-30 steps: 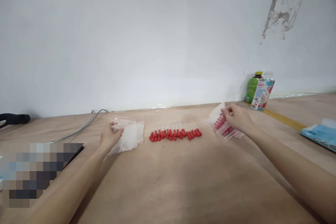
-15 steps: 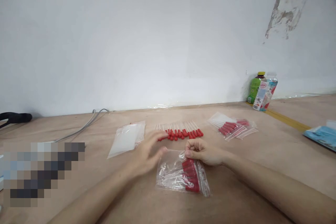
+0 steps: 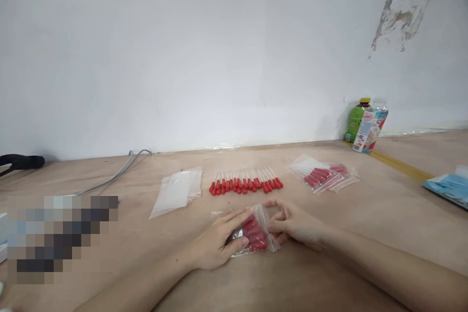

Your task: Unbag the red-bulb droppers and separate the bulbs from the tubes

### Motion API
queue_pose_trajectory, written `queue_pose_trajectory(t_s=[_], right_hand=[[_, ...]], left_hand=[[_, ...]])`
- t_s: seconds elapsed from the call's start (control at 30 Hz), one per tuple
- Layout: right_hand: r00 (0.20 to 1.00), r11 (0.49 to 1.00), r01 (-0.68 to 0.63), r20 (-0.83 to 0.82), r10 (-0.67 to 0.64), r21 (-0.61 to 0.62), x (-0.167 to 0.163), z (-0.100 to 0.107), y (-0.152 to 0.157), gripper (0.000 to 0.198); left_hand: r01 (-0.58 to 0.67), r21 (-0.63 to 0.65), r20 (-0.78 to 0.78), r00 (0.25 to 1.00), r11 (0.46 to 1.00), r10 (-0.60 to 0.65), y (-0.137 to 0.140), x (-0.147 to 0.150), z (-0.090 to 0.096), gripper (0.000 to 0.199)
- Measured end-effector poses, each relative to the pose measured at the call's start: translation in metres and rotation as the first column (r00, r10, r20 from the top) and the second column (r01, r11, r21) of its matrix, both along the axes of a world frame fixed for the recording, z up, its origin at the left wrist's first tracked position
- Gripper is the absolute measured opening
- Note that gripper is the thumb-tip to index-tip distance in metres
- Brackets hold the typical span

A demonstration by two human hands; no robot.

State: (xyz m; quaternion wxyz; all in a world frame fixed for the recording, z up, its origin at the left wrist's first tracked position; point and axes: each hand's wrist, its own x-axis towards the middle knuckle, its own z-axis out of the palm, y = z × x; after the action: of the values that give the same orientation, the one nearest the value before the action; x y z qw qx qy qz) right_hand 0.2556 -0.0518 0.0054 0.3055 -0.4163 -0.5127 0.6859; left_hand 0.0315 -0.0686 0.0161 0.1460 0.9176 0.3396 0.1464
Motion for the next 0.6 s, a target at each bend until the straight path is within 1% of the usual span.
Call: queue_pose_trajectory(t_s=[0.13,0.27,0.33,0.4,0.47,0.53,0.6], right_hand=[[0.996,0.995,0.089,-0.019,-0.090,-0.042,-0.004,-0.001,0.001,0.056],[0.991,0.992,0.120,-0.058,-0.123,-0.042,-0.005,-0.004,0.004,0.055],[0.987,0.988,0.146,-0.059,-0.149,-0.052,-0.007,-0.005,0.005,0.057],[0.984,0.984,0.169,-0.046,-0.172,-0.059,-0.008,-0.004,0.006,0.059],[0.985,0.984,0.169,-0.027,-0.171,-0.054,-0.010,-0.003,0.006,0.060],[0.988,0.987,0.155,-0.009,-0.155,-0.037,-0.011,-0.003,0.006,0.060],[0.989,0.989,0.150,0.005,-0.150,-0.017,-0.011,-0.003,0.006,0.060]], left_hand=[[-0.026,-0.030,0.037,0.999,0.999,0.027,0.000,0.000,0.000,0.052],[-0.053,-0.053,0.055,0.997,0.997,0.055,0.002,0.002,0.004,0.050],[-0.068,-0.038,0.065,0.995,0.997,0.071,0.004,0.006,0.006,0.045],[-0.068,0.025,0.084,0.994,0.997,0.066,0.010,0.012,0.006,0.039],[-0.032,0.135,0.085,0.996,0.990,0.020,0.018,0.018,0.006,0.035],[0.049,0.253,0.048,0.997,0.966,-0.063,0.028,0.025,0.005,0.033],[0.147,0.343,-0.006,0.988,0.928,-0.155,0.037,0.030,0.004,0.030]])
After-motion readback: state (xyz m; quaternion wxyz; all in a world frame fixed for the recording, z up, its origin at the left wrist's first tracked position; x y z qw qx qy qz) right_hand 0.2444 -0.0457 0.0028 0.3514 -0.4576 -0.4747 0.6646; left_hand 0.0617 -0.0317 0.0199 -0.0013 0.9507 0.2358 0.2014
